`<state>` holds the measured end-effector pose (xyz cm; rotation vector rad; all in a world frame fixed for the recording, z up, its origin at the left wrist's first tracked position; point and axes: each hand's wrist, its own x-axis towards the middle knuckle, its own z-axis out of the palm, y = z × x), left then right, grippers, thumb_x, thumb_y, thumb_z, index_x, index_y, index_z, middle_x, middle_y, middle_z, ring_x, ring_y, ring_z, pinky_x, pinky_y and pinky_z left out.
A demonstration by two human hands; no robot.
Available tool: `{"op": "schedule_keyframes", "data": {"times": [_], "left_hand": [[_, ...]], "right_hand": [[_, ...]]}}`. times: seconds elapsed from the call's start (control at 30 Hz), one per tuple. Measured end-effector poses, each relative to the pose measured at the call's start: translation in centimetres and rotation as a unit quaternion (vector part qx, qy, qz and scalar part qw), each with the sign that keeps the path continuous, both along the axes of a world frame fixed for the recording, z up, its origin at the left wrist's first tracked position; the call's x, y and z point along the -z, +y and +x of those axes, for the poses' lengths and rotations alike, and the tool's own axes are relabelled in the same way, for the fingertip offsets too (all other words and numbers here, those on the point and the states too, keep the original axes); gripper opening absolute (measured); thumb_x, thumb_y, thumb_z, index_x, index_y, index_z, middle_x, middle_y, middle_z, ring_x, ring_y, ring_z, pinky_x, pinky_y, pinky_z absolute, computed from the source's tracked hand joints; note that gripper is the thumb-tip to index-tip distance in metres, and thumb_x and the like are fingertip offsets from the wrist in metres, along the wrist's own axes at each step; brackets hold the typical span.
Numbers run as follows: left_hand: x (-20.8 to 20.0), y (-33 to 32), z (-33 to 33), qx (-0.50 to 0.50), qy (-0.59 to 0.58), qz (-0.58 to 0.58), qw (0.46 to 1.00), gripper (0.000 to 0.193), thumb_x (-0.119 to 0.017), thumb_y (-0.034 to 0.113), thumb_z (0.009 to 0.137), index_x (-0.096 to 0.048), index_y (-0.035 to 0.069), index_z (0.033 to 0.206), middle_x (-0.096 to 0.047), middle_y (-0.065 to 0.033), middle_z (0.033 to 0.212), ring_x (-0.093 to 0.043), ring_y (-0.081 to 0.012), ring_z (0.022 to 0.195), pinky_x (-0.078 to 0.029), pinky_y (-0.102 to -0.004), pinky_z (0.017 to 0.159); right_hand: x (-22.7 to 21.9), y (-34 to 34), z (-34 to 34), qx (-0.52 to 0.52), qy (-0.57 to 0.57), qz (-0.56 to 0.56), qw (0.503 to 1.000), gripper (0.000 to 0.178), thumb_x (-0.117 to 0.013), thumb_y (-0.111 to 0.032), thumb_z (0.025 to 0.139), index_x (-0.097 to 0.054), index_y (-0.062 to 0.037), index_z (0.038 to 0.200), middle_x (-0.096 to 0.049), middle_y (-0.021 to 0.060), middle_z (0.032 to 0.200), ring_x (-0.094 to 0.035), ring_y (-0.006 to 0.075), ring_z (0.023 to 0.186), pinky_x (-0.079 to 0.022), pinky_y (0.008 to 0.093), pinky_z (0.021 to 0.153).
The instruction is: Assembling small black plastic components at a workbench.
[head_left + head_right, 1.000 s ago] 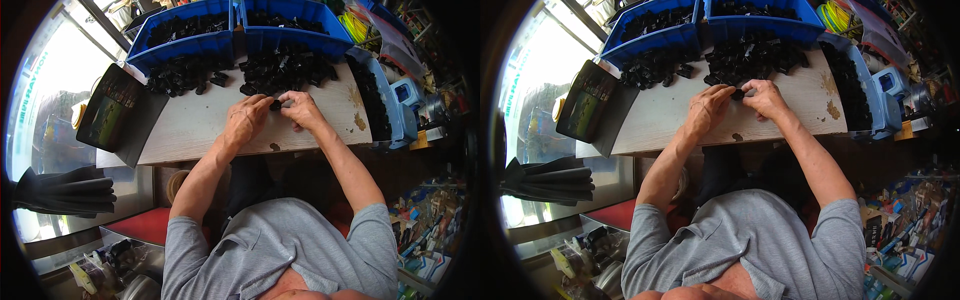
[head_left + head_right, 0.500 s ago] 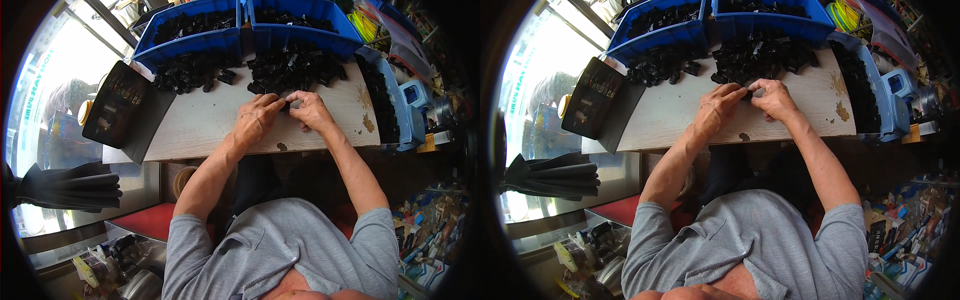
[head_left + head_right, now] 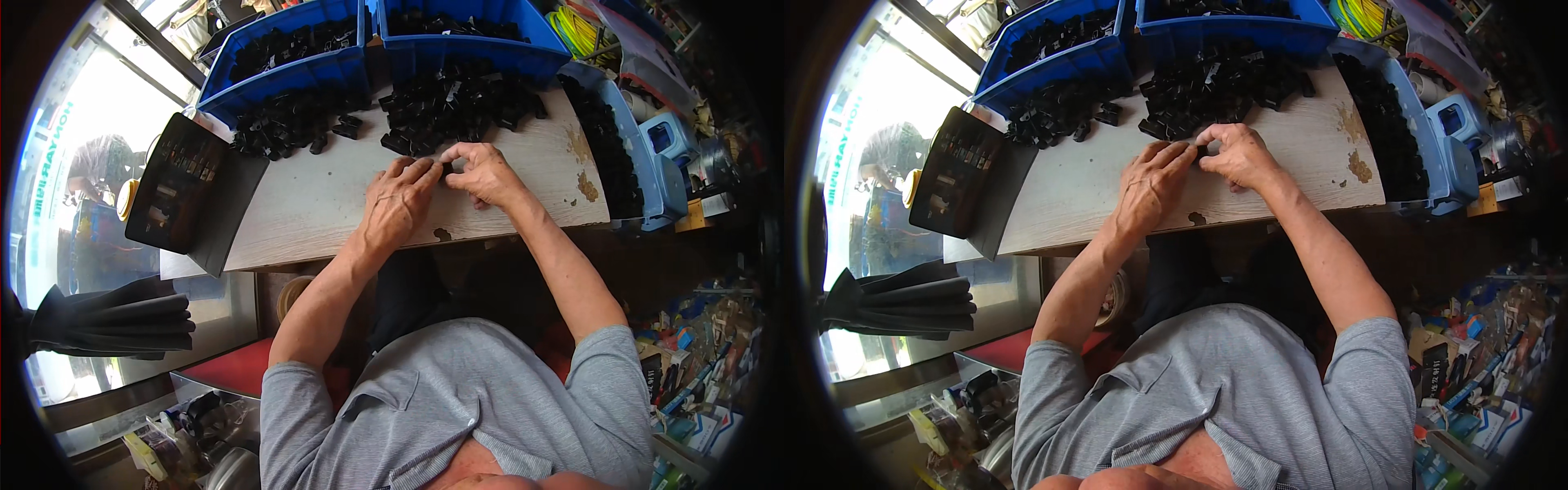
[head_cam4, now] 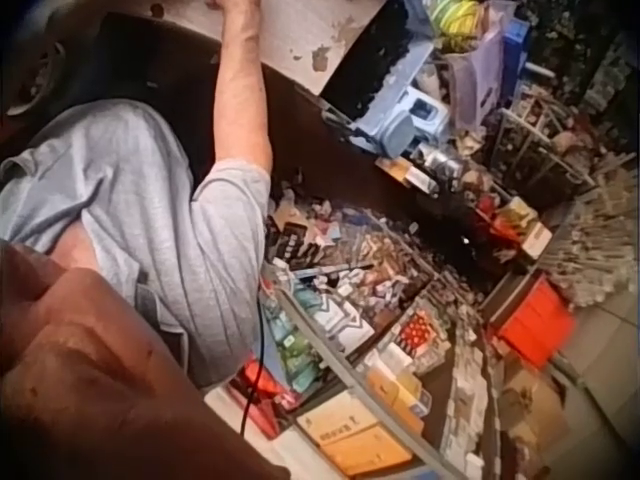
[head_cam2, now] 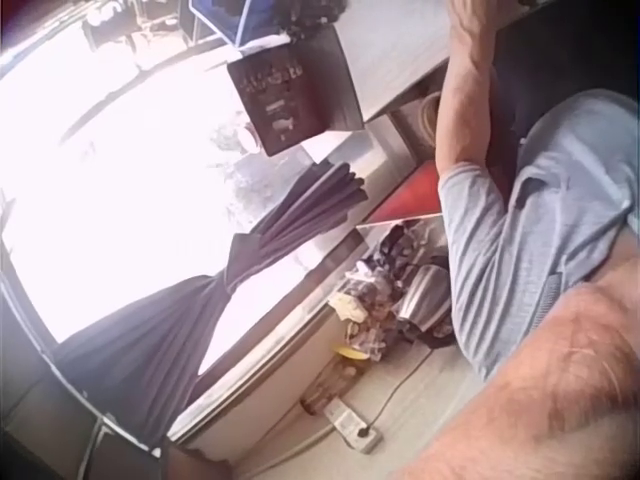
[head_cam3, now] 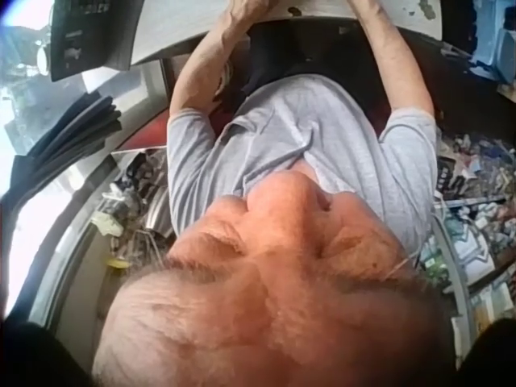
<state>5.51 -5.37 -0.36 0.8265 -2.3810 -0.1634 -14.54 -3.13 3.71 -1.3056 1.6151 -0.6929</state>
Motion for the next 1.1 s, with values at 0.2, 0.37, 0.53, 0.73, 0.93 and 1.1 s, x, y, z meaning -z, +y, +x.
{"op": "schedule_keyframes", "data": {"times": [0.2,0.37,0.53,0.73,0.93,1.1], "left_hand": [[0.0,-3.8,4.3,-0.258,0.154,-0.075,0.951,0.033,-0.073,0.022,0.092,-0.070,0.010,0.123,-0.071,-0.0126,0.115,-0.065,-0.0355,0.105,-0.053,-0.0424,0.091],[1.2,-8.2,9.9,-0.404,0.012,-0.050,0.913,0.024,-0.070,0.023,0.093,-0.074,0.010,0.112,-0.072,-0.0118,0.105,-0.065,-0.0340,0.095,-0.052,-0.0448,0.087],[1.7,-8.3,9.1,-0.377,0.034,0.002,0.926,0.022,-0.070,0.026,0.091,-0.077,0.014,0.109,-0.074,-0.0102,0.103,-0.067,-0.0333,0.098,-0.052,-0.0437,0.088],[1.5,-7.0,8.5,-0.323,0.041,0.005,0.945,0.014,-0.072,0.022,0.088,-0.073,0.011,0.098,-0.073,-0.0100,0.097,-0.067,-0.0330,0.092,-0.052,-0.0436,0.084],[1.8,-5.2,7.7,-0.274,0.074,0.032,0.958,0.011,-0.074,0.014,0.084,-0.065,0.009,0.088,-0.069,-0.0107,0.084,-0.067,-0.0333,0.084,-0.051,-0.0436,0.075],[1.0,-3.0,6.0,-0.230,0.062,0.026,0.971,0.012,-0.073,0.007,0.080,-0.064,0.008,0.089,-0.069,-0.0110,0.081,-0.066,-0.0332,0.081,-0.052,-0.0437,0.074]], "right_hand": [[-0.2,1.5,-1.1,0.029,-0.059,-0.005,0.998,0.033,-0.081,-0.016,0.083,-0.066,-0.0015,0.107,-0.052,-0.0018,0.057,-0.053,0.0093,0.043,-0.048,0.0289,0.040],[0.5,2.6,-5.8,0.179,-0.176,-0.015,0.968,0.037,-0.082,-0.020,0.083,-0.064,-0.0020,0.108,-0.052,-0.0001,0.055,-0.056,0.0126,0.042,-0.056,0.0328,0.044],[0.9,2.8,-12.5,0.440,-0.176,-0.108,0.874,0.031,-0.081,-0.022,0.086,-0.067,-0.0060,0.108,-0.050,0.0003,0.054,-0.060,0.0149,0.049,-0.061,0.0360,0.052],[1.0,2.5,-11.4,0.418,-0.160,-0.102,0.888,0.029,-0.082,-0.023,0.085,-0.067,-0.0070,0.104,-0.051,0.0009,0.056,-0.060,0.0146,0.049,-0.062,0.0360,0.054],[0.4,0.4,-5.2,0.262,-0.137,-0.026,0.955,0.031,-0.082,-0.027,0.086,-0.066,-0.0061,0.102,-0.053,0.0001,0.058,-0.055,0.0114,0.043,-0.055,0.0317,0.044],[0.0,-1.0,-2.7,0.244,-0.041,0.008,0.969,0.028,-0.081,-0.028,0.086,-0.072,-0.0056,0.099,-0.061,0.0027,0.067,-0.055,0.0114,0.045,-0.053,0.0301,0.042]]}}
